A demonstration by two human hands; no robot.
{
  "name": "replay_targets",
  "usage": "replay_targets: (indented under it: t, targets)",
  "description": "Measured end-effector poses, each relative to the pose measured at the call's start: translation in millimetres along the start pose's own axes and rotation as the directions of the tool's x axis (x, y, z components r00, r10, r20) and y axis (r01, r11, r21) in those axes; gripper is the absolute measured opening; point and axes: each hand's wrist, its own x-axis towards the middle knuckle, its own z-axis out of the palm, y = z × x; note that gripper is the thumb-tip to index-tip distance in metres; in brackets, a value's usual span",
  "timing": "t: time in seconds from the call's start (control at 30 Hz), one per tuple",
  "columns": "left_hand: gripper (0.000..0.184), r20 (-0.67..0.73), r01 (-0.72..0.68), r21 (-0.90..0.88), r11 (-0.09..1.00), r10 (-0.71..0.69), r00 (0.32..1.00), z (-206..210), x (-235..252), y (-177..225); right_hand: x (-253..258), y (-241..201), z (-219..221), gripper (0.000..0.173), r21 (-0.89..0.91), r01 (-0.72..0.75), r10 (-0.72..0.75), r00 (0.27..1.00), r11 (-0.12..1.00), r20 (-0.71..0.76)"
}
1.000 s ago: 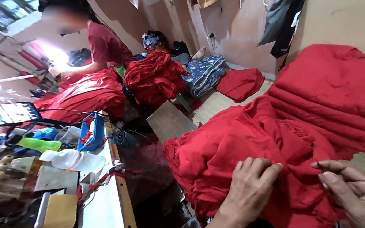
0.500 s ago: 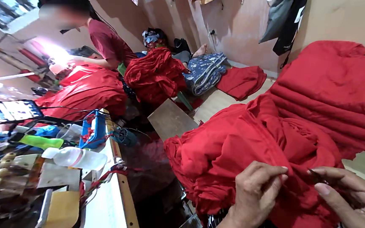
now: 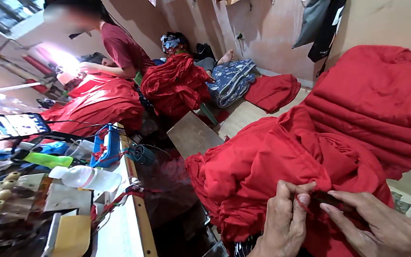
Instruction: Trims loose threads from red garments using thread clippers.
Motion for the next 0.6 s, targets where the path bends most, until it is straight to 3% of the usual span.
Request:
replay_targets:
  t: [0.13, 0.27, 0.5, 0.6]
  targets:
    - [0.030, 0.023, 0.000, -0.003, 1.000, 0.001, 1.000, 1.4, -1.6, 0.6, 1.3, -2.9, 7.7, 0.033, -0.129, 0.025, -0.032, 0.998, 0.991, -0.053]
    - [0.032, 0.037, -0.015, -0.033, 0.999, 0.017, 0.999, 3.9, -2.1, 0.1, 0.6, -0.9, 11.7, 0.036, -0.109, 0.030, -0.038, 0.997, 0.994, -0.072]
    - [0.035, 0.070, -0.025, -0.043, 0.999, 0.028, 0.997, 4.2, -3.0, -0.7, -1.5, 8.2, 9.6, 0.034, 0.215, -0.042, 0.063, 0.994, 0.976, -0.092]
    - [0.038, 0.054, -0.062, -0.034, 0.997, 0.064, 0.997, 4.4, -5.3, 0.2, -1.8, 8.2, 1.6, 0.041, 0.465, -0.113, 0.113, 0.993, 0.878, 0.027]
